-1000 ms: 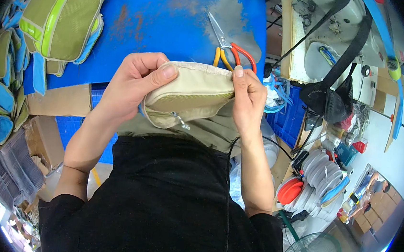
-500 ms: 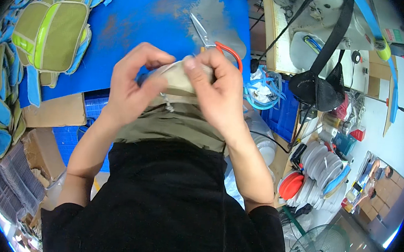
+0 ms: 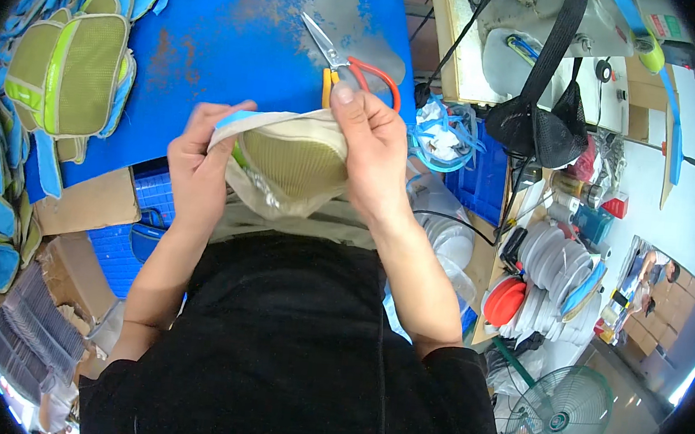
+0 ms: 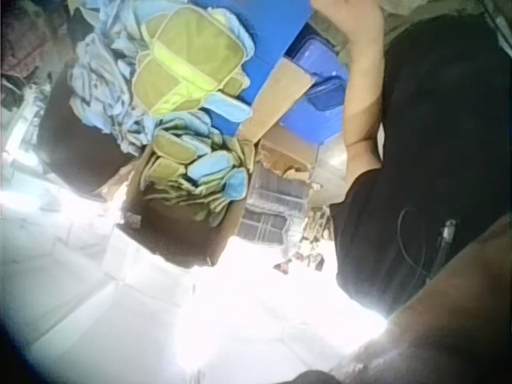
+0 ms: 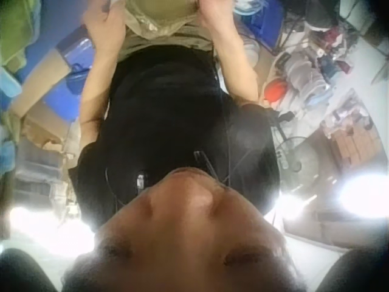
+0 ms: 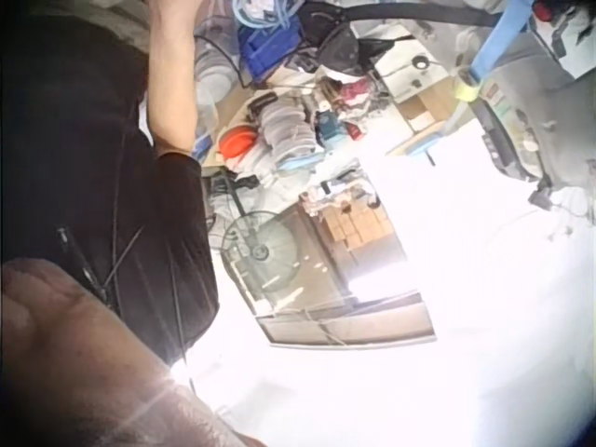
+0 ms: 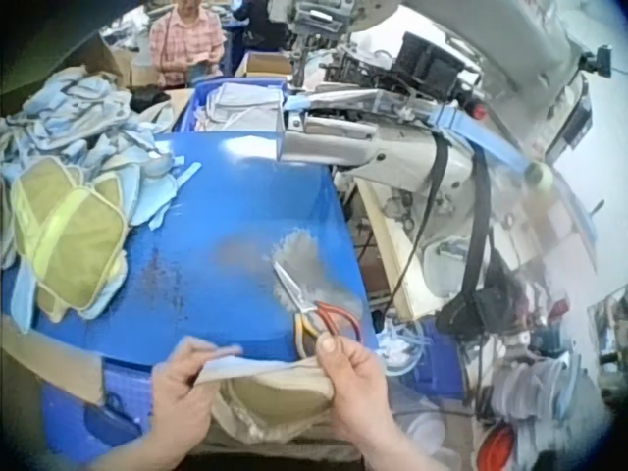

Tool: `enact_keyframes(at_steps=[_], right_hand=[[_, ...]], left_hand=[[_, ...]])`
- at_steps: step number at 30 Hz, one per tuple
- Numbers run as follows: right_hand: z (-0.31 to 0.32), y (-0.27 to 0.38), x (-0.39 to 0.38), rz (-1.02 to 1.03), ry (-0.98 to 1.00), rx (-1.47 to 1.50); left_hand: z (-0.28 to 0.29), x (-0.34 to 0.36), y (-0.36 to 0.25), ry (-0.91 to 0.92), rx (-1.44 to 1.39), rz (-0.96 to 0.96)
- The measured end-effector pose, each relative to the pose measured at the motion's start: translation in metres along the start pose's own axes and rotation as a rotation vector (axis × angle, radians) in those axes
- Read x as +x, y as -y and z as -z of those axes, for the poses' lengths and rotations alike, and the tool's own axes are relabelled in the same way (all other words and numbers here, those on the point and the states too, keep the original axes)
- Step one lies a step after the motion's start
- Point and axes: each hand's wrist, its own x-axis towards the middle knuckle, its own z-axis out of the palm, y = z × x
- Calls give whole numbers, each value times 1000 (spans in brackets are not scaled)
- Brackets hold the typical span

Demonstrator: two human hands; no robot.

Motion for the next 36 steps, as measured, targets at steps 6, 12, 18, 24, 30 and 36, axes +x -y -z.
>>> enact_keyframes(at_steps=[6,12,18,24,30,36], right_hand=[[8,1,8,-103,-94,171],[22,-10,11,-66,-72,218],[28,-10,13,-4,-3,239],[26,-11,8,83,-38,147],[14,-11,7,59,-96,101],[14,-12,13,138,-24,103]], left_hand=[[-21,-29,-29,293,-1064,749],[-16,-28,-28,412,-995,650],[-12,-21,-35,338,-925,542],[-8,-24,-30,299,-813,431],[-8,-29,-24,308,-1013,531],[-4,-32,-18,398,-1036,559]])
